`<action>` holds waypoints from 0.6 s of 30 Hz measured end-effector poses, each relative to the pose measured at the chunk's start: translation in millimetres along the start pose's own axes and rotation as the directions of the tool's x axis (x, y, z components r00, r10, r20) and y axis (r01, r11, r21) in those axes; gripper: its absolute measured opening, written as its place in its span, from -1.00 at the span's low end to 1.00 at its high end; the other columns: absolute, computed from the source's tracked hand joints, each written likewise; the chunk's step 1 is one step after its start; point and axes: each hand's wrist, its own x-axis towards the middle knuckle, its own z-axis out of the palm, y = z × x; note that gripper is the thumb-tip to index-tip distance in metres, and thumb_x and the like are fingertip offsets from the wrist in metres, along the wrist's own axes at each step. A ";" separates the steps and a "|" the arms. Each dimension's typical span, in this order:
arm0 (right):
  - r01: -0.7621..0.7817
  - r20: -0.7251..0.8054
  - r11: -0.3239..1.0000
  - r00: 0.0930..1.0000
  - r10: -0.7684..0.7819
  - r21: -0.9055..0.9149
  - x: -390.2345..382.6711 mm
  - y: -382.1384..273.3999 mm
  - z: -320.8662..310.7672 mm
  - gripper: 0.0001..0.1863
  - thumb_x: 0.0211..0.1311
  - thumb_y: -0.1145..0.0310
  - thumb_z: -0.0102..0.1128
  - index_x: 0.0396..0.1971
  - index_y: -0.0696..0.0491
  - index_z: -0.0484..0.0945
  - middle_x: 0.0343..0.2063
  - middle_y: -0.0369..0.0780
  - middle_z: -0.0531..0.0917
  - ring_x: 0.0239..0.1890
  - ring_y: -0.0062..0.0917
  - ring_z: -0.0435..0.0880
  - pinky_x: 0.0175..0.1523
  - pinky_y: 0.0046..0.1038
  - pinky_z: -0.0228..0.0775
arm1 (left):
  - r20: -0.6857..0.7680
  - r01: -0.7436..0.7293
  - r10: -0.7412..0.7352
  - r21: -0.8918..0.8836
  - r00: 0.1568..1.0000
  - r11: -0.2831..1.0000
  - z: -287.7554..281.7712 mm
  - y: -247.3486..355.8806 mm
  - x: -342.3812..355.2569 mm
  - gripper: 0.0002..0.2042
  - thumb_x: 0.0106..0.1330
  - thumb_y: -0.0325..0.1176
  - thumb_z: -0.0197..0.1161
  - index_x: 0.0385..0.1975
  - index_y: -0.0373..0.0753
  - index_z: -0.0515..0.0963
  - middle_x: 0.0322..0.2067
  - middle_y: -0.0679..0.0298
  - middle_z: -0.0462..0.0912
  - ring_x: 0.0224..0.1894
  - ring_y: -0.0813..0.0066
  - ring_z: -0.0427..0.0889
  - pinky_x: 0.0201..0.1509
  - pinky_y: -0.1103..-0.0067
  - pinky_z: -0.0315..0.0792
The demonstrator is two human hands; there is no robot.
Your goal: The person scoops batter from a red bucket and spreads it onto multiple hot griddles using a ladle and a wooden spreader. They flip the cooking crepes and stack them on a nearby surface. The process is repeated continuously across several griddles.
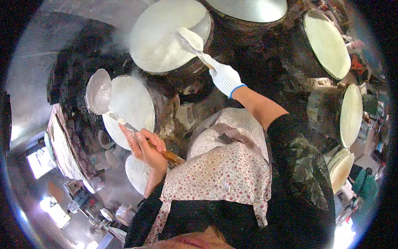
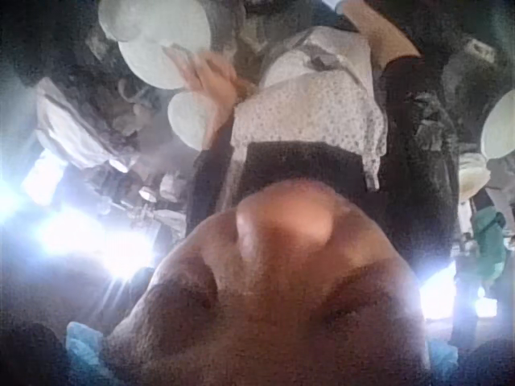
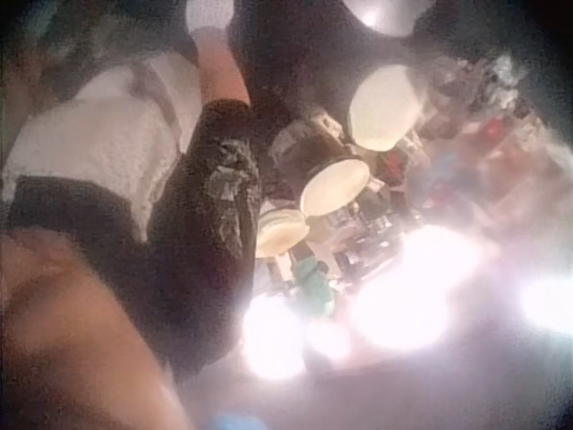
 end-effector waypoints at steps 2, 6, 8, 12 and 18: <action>0.008 -0.004 0.991 1.000 -0.007 0.132 -1.1 9.0 -6.0 -0.42 0.50 0.23 0.04 0.49 -0.34 0.32 -0.19 0.14 0.72 -0.16 0.14 0.71 -0.04 0.02 0.59 | 0.014 0.001 -0.001 -0.004 1.000 1.000 14.7 1.5 -5.0 -0.38 0.73 -0.32 -0.18 0.67 -0.02 -0.24 -0.59 0.37 0.28 -0.70 0.65 0.21 -0.68 0.64 0.23; 0.184 0.326 0.982 0.926 -0.188 0.043 -12.9 10.7 -4.4 -0.39 0.51 0.21 -0.03 0.50 -0.53 0.25 -0.29 0.09 0.75 -0.29 0.08 0.77 -0.11 0.05 0.62 | 0.019 -0.001 0.001 -0.014 1.000 1.000 43.8 10.8 -12.7 -0.38 0.73 -0.31 -0.18 0.67 -0.01 -0.23 -0.59 0.37 0.28 -0.70 0.65 0.21 -0.69 0.64 0.23; 0.136 0.274 0.991 0.953 -0.128 -0.011 -7.6 18.9 -15.4 -0.36 0.51 0.23 -0.02 0.51 -0.61 0.21 -0.24 0.03 0.77 -0.29 0.04 0.77 -0.12 0.01 0.65 | 0.023 -0.016 0.016 -0.012 1.000 1.000 58.8 14.8 -14.2 -0.38 0.73 -0.31 -0.17 0.67 -0.01 -0.22 -0.60 0.38 0.28 -0.71 0.65 0.21 -0.70 0.64 0.22; 0.055 -0.006 0.987 0.998 -0.055 0.149 42.5 37.5 -61.9 -0.55 0.50 0.21 -0.02 0.34 -0.32 0.51 -0.16 0.03 0.76 -0.19 0.01 0.77 -0.11 -0.01 0.64 | 0.005 -0.008 0.008 -0.010 1.000 1.000 92.9 17.6 -18.8 -0.39 0.73 -0.30 -0.17 0.67 -0.02 -0.20 -0.61 0.38 0.27 -0.73 0.65 0.20 -0.72 0.63 0.20; 0.318 0.462 0.945 0.829 -0.316 0.075 10.5 28.3 -78.1 -0.38 0.50 0.25 -0.02 0.48 -0.59 0.26 -0.33 0.04 0.74 -0.28 0.04 0.77 -0.15 -0.04 0.66 | -0.035 0.028 -0.029 -0.031 0.999 0.999 143.4 22.6 -10.0 -0.38 0.73 -0.27 -0.16 0.67 0.00 -0.22 -0.62 0.37 0.26 -0.74 0.64 0.19 -0.74 0.64 0.18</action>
